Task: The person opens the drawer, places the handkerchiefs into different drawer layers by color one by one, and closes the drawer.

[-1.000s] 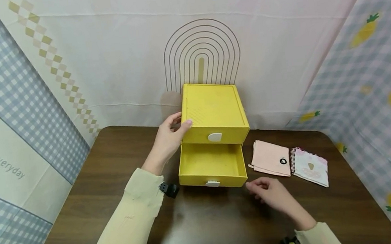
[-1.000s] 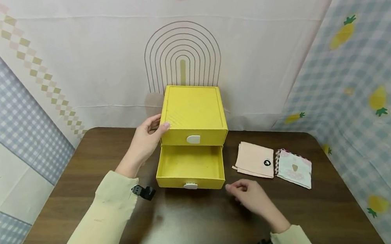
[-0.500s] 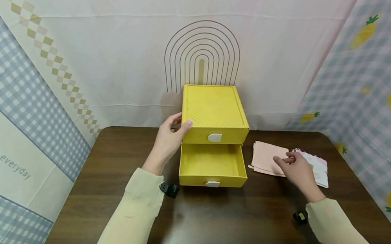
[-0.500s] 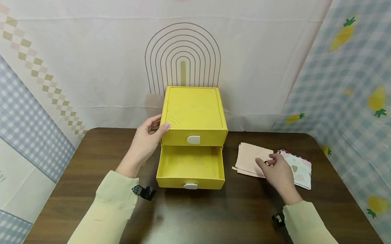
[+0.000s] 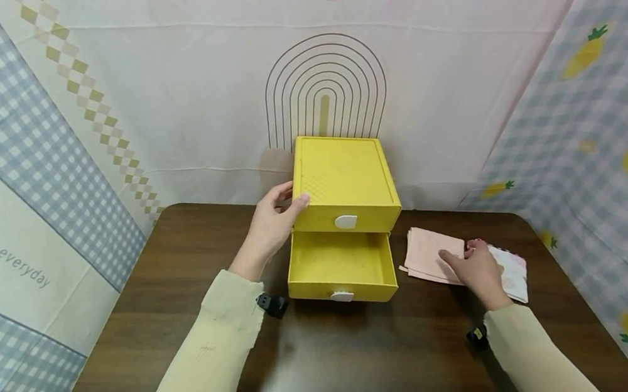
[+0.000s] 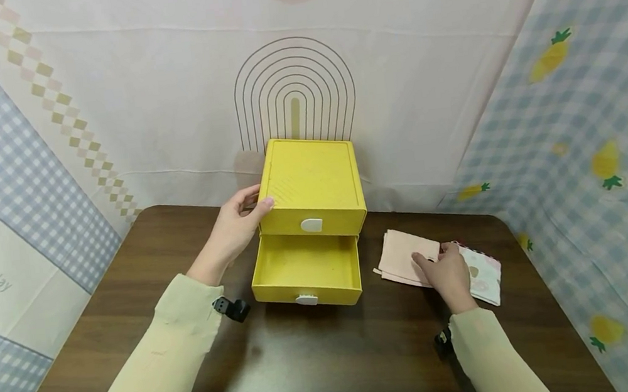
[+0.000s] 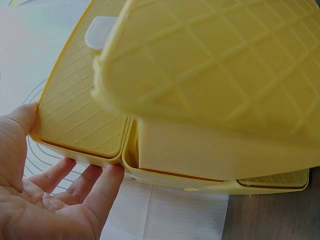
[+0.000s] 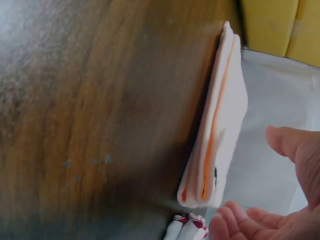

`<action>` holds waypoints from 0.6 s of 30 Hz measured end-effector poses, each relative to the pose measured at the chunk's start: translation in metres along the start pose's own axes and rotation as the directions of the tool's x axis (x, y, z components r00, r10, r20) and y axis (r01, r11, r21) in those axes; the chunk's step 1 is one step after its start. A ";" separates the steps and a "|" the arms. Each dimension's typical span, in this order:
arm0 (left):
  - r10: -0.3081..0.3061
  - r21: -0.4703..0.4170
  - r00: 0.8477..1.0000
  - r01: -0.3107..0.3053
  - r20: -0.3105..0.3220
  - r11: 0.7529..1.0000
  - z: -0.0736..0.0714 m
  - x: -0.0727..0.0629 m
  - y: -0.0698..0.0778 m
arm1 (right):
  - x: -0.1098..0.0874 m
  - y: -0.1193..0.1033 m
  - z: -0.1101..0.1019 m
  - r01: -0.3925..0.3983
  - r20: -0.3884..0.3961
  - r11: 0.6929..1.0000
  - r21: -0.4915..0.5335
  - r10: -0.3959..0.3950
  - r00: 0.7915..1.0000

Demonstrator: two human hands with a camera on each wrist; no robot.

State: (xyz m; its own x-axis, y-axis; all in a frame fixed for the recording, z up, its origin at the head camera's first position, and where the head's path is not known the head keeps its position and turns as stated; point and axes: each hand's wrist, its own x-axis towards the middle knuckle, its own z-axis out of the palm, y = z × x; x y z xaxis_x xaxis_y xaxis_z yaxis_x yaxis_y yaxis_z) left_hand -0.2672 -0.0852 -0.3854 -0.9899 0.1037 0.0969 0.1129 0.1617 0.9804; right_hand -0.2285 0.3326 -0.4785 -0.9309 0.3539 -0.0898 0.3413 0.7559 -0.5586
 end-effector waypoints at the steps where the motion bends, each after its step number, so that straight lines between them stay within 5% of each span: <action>1: 0.000 0.000 1.000 0.000 -0.001 1.000 0.000 0.000 0.000 | 0.001 0.000 0.001 -0.007 0.016 1.000 -0.006 0.008 1.000; 18: -0.019 -0.016 1.000 0.019 0.001 1.000 0.000 -0.001 -0.002 | 0.012 0.004 0.014 -0.050 0.158 0.993 -0.105 0.067 0.985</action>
State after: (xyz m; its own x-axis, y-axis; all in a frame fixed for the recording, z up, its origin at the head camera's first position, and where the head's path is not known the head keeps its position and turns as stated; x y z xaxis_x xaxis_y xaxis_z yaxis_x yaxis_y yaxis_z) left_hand -0.2668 -0.0852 -0.3870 -0.9918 0.1014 0.0781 0.0926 0.1479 0.9847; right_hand -0.2401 0.3320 -0.4935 -0.9149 0.3118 -0.2564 0.3994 0.7907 -0.4639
